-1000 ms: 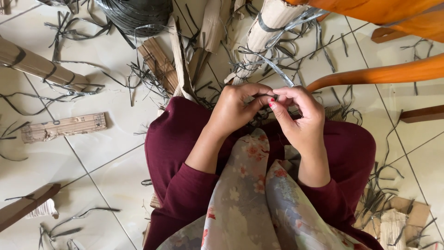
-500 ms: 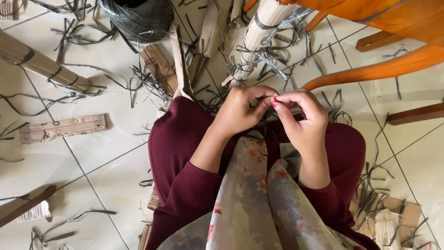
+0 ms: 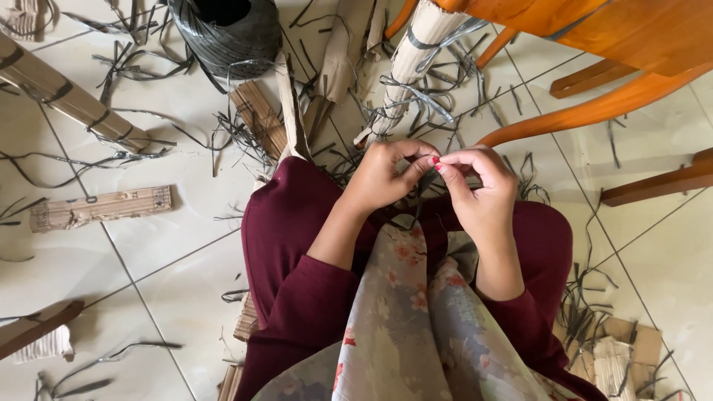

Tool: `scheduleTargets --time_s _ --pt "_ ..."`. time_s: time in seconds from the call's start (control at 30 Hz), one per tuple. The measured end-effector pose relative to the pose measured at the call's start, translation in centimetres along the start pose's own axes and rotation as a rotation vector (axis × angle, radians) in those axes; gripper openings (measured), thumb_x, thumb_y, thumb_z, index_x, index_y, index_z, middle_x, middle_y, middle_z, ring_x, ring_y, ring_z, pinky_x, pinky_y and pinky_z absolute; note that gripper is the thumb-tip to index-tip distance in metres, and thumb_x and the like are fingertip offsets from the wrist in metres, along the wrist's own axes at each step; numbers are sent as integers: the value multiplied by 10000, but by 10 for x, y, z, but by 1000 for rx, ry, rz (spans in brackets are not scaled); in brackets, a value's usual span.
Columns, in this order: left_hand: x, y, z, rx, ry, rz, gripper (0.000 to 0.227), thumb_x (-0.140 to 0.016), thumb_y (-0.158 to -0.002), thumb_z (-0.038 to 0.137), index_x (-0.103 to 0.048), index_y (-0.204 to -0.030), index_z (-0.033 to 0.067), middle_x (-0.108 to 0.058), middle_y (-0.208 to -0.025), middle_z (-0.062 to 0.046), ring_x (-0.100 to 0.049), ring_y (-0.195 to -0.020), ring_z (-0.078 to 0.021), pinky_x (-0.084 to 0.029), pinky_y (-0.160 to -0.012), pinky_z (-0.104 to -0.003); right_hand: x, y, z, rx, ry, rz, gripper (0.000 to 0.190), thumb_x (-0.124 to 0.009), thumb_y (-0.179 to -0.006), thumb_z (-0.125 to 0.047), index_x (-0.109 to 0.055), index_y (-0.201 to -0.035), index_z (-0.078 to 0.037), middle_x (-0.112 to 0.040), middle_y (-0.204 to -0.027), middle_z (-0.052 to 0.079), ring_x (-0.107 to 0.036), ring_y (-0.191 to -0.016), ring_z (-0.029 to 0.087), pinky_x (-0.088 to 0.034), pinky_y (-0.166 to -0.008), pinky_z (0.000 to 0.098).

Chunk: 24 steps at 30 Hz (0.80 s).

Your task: Wrapping furniture legs with thin strips of material, cutting with scissors and tying knots to secure the wrap.

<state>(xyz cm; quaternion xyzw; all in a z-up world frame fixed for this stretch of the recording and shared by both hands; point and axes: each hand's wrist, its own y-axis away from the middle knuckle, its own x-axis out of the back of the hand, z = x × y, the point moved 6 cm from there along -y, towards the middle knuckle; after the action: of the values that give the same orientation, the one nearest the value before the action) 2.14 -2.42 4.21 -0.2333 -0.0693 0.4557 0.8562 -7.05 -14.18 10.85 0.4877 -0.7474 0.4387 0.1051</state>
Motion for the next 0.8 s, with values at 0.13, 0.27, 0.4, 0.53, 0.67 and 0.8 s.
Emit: scheduleTargets --time_s 0.13,0.27,0.4,0.53,0.67,0.8 --pt "4 0 -6 2 5 -4 86 -702 -968 114 -763 -978 54 -757 -761 -132 -753 -728 -311 -584 -744 -420 -4 3 5 5 23 -11 63 -795 -955 17 -738 -960 -8 -659 -824 114 -626 -696 225 -542 -633 334" --pt "11 1 -10 9 -29 9 80 -718 -944 127 -761 -979 69 -761 -768 -117 -758 -742 -305 -586 -745 -421 -13 2 9 -31 -3 -25 73 -782 -965 23 -729 -1012 3 -669 -871 129 -629 -724 216 -545 -650 330" --pt "17 1 -14 28 -45 26 71 -725 -934 141 -765 -954 86 -763 -751 -95 -759 -724 -285 -587 -728 -399 -20 -2 3 -53 10 -37 73 -775 -961 42 -750 -1005 -11 -684 -905 112 -621 -737 187 -544 -654 306" --pt "19 1 -16 46 -50 45 78 -712 -946 149 -771 -945 97 -763 -737 -79 -761 -711 -267 -591 -723 -381 -23 -4 11 -27 30 -45 66 -783 -962 43 -751 -993 -5 -684 -902 112 -623 -738 196 -542 -653 307" --pt "16 3 -19 66 -53 40 101 -693 -944 151 -771 -963 92 -768 -745 -93 -765 -720 -281 -594 -721 -389 -26 -2 15 -19 22 -47 67 -728 -983 83 -706 -987 20 -657 -890 142 -627 -718 226 -559 -634 337" --pt "17 -1 -27 87 -159 65 138 -678 -944 202 -769 -1013 124 -768 -758 -108 -767 -764 -317 -597 -707 -425 -29 1 19 -36 -60 -79 72 -680 -1013 64 -656 -964 19 -655 -932 159 -659 -728 239 -572 -625 342"
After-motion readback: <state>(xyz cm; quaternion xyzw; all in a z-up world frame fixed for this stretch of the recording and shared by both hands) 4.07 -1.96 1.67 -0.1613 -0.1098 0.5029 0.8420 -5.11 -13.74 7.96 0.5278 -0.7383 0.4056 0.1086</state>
